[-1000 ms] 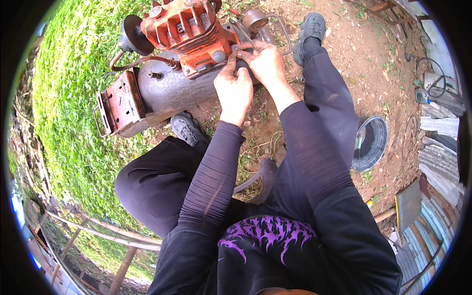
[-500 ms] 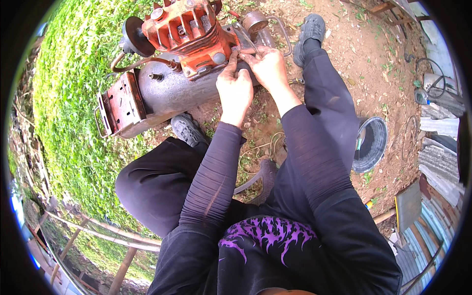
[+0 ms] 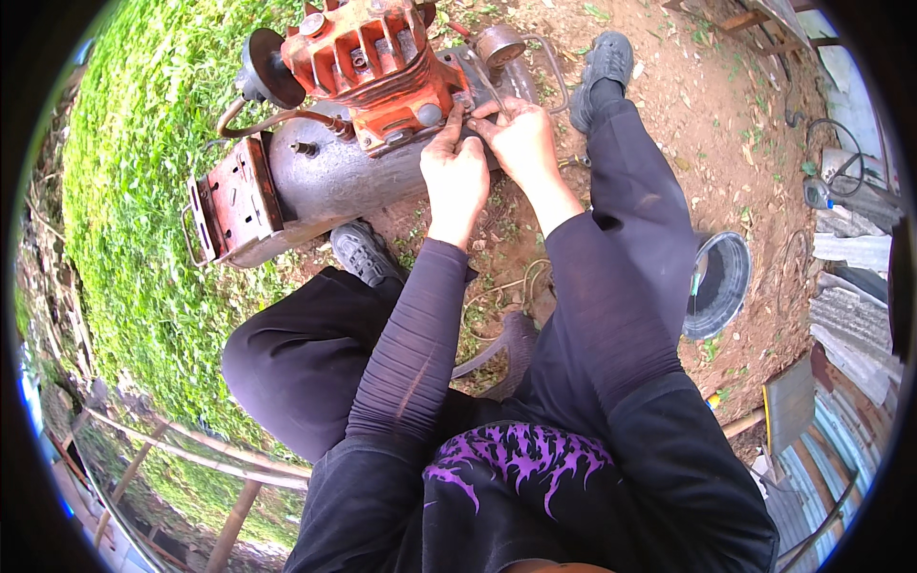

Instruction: The person uses a wrench to loosen and tighten bolts on a red air compressor pump. They manipulate parts of the pump and the air intake housing by hand.

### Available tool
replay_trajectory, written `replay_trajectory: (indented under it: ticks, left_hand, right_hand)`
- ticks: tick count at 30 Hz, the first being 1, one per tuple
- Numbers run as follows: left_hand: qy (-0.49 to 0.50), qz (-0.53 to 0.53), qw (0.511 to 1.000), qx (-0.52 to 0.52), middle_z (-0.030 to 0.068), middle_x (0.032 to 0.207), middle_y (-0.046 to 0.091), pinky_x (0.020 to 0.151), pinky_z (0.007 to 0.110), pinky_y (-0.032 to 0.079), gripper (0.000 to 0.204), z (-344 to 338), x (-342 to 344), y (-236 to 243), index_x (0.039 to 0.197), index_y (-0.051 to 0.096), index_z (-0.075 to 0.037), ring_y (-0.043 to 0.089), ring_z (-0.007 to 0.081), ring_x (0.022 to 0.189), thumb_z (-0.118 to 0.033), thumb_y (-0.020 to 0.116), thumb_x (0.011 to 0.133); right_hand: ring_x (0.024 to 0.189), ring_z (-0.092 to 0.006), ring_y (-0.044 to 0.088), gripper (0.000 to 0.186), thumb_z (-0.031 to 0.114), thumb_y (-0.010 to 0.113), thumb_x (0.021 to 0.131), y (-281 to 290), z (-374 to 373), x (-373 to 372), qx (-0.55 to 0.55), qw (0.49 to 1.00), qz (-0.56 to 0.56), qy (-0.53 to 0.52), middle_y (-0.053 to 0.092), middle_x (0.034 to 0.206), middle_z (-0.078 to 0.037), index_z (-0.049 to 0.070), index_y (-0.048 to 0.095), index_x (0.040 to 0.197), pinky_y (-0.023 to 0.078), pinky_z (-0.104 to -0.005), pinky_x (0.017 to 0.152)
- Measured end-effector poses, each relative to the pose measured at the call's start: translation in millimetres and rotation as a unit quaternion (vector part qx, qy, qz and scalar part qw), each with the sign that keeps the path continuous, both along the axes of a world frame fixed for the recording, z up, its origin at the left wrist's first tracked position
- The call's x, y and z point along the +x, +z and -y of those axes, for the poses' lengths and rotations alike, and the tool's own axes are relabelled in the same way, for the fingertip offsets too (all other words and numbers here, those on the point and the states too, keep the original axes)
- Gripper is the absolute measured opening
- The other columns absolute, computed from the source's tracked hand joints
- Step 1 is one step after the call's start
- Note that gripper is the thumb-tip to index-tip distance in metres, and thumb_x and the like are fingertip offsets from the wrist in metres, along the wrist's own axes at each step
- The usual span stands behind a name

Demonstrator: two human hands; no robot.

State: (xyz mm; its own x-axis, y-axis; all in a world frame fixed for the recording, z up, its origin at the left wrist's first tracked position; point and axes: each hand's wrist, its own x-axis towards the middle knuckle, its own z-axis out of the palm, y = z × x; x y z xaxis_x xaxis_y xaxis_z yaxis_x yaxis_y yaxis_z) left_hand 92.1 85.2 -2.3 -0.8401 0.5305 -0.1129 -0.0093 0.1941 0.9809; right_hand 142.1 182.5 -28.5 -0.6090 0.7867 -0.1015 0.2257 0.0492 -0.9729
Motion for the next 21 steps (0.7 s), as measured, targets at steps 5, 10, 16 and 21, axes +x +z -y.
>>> replay_trajectory:
  ticks: [5,10,16,21]
  left_hand:
    - [0.010,0.037,0.999,0.007,-0.0042,0.070,0.048,0.050,0.019,0.035,0.058,1,9,1,0.135,0.050,0.000,0.038,0.0026,0.056,0.001,0.048,0.077]
    - [0.003,0.037,0.999,0.004,-0.0050,0.068,0.049,0.048,0.020,0.034,0.059,4,8,1,0.136,0.050,-0.001,0.039,0.0013,0.054,0.002,0.047,0.077]
    - [-0.007,0.015,1.000,0.007,-0.0025,0.076,0.055,0.052,0.019,0.036,0.061,3,4,3,0.136,0.050,-0.001,0.039,0.0011,0.059,0.003,0.048,0.075]
    - [-0.004,0.142,0.988,0.062,-0.0012,0.087,0.058,0.055,0.018,0.036,0.060,5,-1,1,0.136,0.049,0.001,0.040,0.0014,0.063,0.005,0.047,0.076]
  right_hand:
    - [0.053,-0.0134,0.053,0.027,0.010,0.073,0.074,1,2,1,0.025,0.997,0.067,0.032,0.061,0.061,-0.007,0.005,0.071,0.101,0.045,-0.0330,0.054]
    - [0.051,-0.0160,0.051,0.023,0.006,0.065,0.073,4,1,8,0.041,0.998,0.050,0.011,0.057,0.057,-0.009,0.001,0.070,0.094,0.044,-0.0337,0.054]
    - [0.051,-0.0177,0.049,0.009,0.004,0.062,0.067,6,-5,3,0.049,0.996,0.071,0.031,0.054,0.055,-0.010,-0.004,0.059,0.071,0.043,-0.0349,0.054]
    - [0.051,-0.0174,0.049,0.008,0.003,0.061,0.067,1,1,10,0.014,0.998,0.048,0.034,0.053,0.055,-0.011,-0.003,0.057,0.069,0.043,-0.0353,0.053]
